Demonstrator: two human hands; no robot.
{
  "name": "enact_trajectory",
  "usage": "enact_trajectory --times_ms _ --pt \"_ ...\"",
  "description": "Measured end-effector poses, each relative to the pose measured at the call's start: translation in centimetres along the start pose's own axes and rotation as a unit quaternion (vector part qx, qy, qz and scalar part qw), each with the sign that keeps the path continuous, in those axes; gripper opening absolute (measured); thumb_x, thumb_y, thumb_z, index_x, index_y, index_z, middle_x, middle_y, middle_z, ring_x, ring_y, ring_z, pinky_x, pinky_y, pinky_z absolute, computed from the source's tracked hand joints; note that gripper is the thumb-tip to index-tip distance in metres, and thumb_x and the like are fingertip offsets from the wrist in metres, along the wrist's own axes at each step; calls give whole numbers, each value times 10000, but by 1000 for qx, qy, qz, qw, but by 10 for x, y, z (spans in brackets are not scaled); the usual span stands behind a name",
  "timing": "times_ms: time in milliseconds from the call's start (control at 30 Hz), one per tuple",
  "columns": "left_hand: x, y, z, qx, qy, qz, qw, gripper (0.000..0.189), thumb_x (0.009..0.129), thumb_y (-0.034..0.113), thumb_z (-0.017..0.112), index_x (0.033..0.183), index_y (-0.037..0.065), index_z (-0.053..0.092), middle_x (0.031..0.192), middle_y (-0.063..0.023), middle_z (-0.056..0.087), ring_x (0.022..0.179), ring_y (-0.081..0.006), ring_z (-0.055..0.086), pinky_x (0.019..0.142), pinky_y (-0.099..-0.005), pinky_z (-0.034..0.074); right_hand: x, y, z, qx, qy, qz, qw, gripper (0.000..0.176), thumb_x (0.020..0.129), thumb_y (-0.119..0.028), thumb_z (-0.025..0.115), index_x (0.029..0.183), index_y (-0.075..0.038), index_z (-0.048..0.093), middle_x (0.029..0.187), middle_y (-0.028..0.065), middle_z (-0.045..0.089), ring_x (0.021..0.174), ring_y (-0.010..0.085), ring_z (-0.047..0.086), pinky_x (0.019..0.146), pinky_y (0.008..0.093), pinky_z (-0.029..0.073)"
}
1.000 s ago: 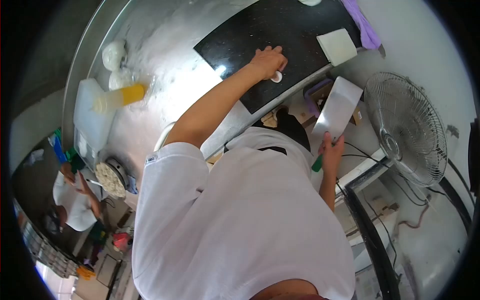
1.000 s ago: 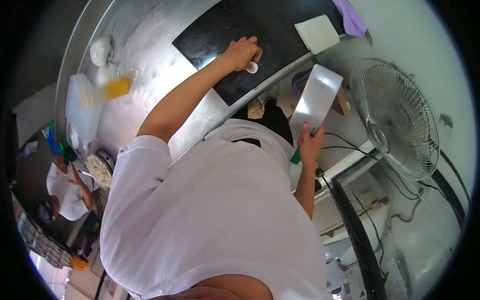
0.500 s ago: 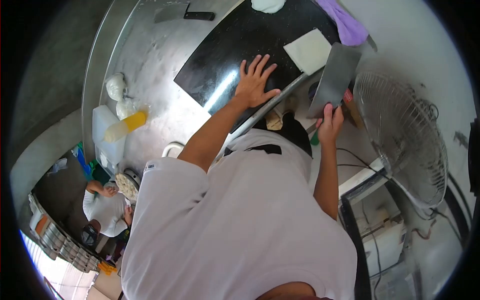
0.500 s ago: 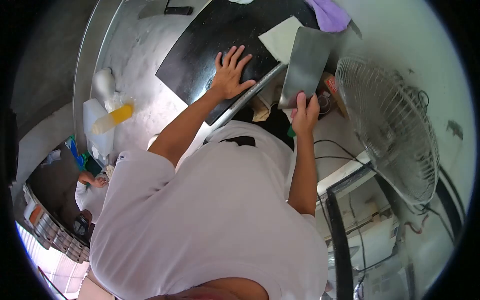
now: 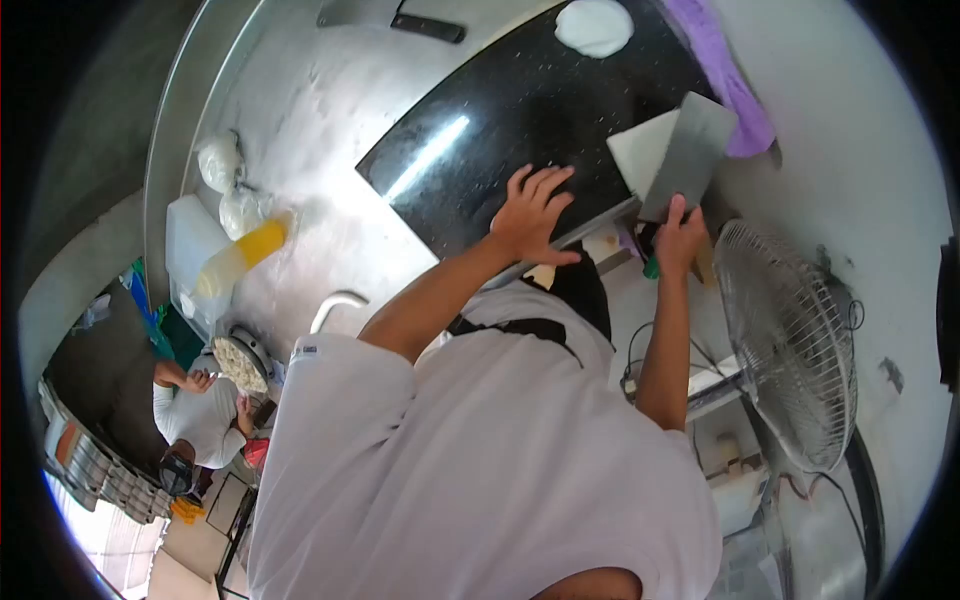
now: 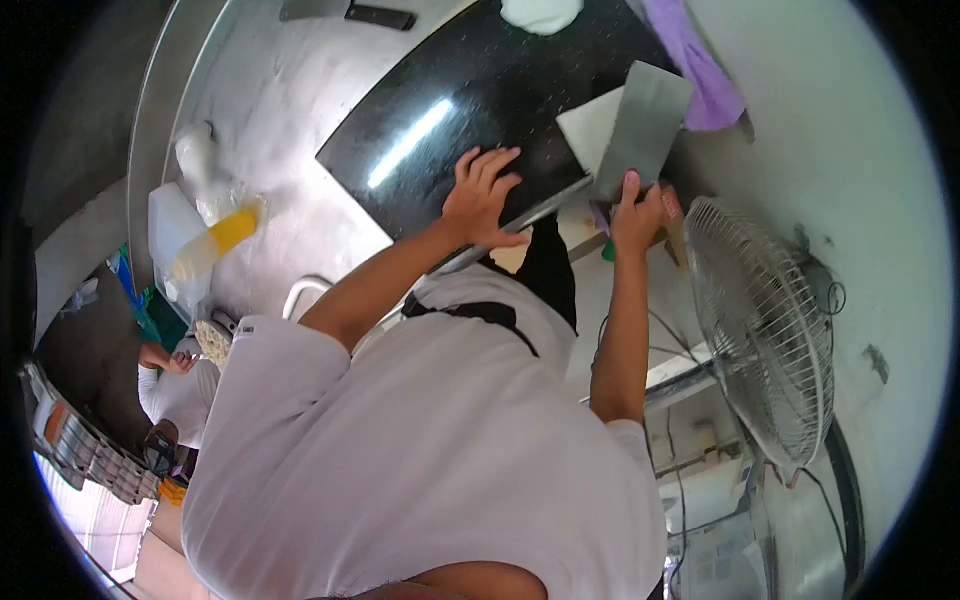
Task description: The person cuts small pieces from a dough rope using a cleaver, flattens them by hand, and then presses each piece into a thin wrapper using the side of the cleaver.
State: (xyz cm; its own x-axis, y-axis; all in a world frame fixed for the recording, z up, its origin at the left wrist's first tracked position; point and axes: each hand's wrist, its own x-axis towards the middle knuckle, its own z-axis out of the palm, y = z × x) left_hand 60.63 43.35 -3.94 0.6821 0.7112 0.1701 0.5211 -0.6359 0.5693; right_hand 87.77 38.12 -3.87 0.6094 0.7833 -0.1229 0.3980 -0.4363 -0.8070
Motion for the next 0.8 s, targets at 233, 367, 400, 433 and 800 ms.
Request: enact_trajectory --times_ms 233,367,400,433,800 --pt "19 -12 -4 -57 20 89 994 711 706 531 769 1172 44 543 1401 -194 498 1312 -348 460 1102 -569 289 -73 -10 -11 -31 -26 65 997 510 1028 -482 560 917 15 577 649 68 558 508 172 560 470 333 440" --pt "79 -19 -26 -414 100 -91 900 632 801 399 770 1272 71 504 1282 -169 511 1233 -325 490 1015 -559 341 -162 -23 -29 45 23 189 981 473 1022 -470 583 855 -31 529 564 22 470 417 130 479 389 305 367" --pt "75 -10 -25 -420 93 -88 899 632 801 399 770 1272 71 504 1282 -169 511 1233 -325 490 1015 -559 341 -184 -20 -33 42 32 194 980 473 1022 -470 583 855 -31 529 564 22 470 417 130 479 389 305 367" --pt "73 2 -27 -248 140 -77 955 661 810 421 763 1301 69 496 1317 -193 495 1267 -349 466 1034 -574 329 -204 -10 -34 34 21 226 973 471 1016 -470 594 850 -35 526 561 23 472 414 130 478 387 307 371" --pt "34 -19 -56 -72 199 -37 977 769 858 415 704 1402 -44 414 1500 -268 356 1398 -418 348 1136 -570 273 -209 -23 37 79 -155 19 985 485 879 -450 758 971 18 673 845 168 699 744 267 673 709 379 527"
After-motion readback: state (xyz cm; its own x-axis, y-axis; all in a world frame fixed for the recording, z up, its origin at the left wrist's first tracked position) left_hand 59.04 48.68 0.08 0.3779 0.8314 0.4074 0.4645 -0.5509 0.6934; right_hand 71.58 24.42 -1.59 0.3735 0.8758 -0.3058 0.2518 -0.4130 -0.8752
